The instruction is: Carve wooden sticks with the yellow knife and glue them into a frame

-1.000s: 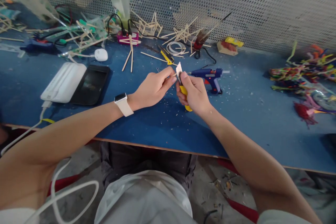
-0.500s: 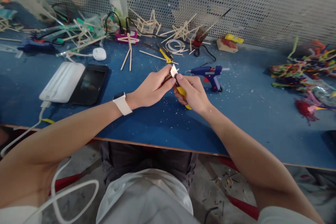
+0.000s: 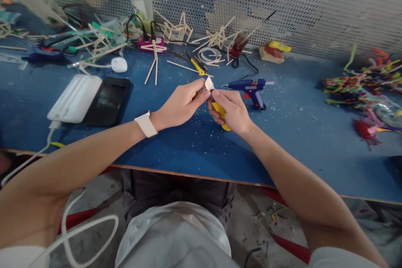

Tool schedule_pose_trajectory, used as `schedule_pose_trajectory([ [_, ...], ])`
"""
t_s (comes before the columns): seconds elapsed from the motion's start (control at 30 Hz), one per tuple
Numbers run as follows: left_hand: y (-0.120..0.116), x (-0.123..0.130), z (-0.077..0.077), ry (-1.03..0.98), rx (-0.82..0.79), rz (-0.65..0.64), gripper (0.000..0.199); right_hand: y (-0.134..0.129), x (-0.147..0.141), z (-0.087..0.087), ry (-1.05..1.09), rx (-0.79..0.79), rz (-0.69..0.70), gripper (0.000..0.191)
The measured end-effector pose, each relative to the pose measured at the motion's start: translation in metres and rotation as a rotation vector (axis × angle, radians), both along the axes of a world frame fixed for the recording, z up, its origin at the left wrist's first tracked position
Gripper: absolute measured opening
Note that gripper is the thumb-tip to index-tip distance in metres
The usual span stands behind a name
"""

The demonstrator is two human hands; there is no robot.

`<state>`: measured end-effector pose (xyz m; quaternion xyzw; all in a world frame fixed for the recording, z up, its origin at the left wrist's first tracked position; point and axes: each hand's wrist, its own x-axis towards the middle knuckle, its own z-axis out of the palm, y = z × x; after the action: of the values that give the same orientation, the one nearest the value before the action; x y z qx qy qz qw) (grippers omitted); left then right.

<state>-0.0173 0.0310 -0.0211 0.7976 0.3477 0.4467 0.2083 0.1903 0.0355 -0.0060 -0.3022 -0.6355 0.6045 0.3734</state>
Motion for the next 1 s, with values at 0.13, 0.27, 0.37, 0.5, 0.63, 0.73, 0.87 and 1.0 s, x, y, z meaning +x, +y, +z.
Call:
schedule_pose_trajectory([
  [0.13,-0.0008,0.0011,0.0006,-0.028,0.020,-0.007,0.054,-0.0009,-0.0005,-0.0016,0.011,-0.002,-0.028,0.063],
  [0.27,-0.0034,0.0009,0.0006,-0.069,-0.023,-0.036,0.047,-0.0013,-0.0011,-0.0033,0.007,0.049,-0.009,0.063],
  [0.37,-0.0046,0.0001,0.0010,-0.044,-0.007,-0.060,0.043,-0.0007,-0.0007,-0.0033,0.001,0.048,0.024,0.063],
  [0.5,-0.0030,-0.0018,0.0009,0.010,0.028,-0.080,0.036,0.0015,0.0022,-0.0006,-0.014,-0.010,0.057,0.056],
  [0.63,-0.0013,-0.0031,0.0002,0.058,0.056,-0.074,0.029,0.0035,0.0055,0.0032,-0.050,-0.049,0.069,0.051],
  [0.73,-0.0012,-0.0039,-0.0001,0.084,0.045,-0.070,0.027,0.0040,0.0061,0.0050,-0.068,-0.067,0.080,0.051],
  [0.87,-0.0007,-0.0045,0.0000,0.095,0.043,-0.071,0.027,0.0042,0.0058,0.0046,-0.066,-0.088,0.090,0.053],
  [1.0,-0.0010,-0.0046,0.0026,0.077,0.021,-0.080,0.032,0.0043,0.0055,0.0025,-0.065,-0.099,0.085,0.055],
])
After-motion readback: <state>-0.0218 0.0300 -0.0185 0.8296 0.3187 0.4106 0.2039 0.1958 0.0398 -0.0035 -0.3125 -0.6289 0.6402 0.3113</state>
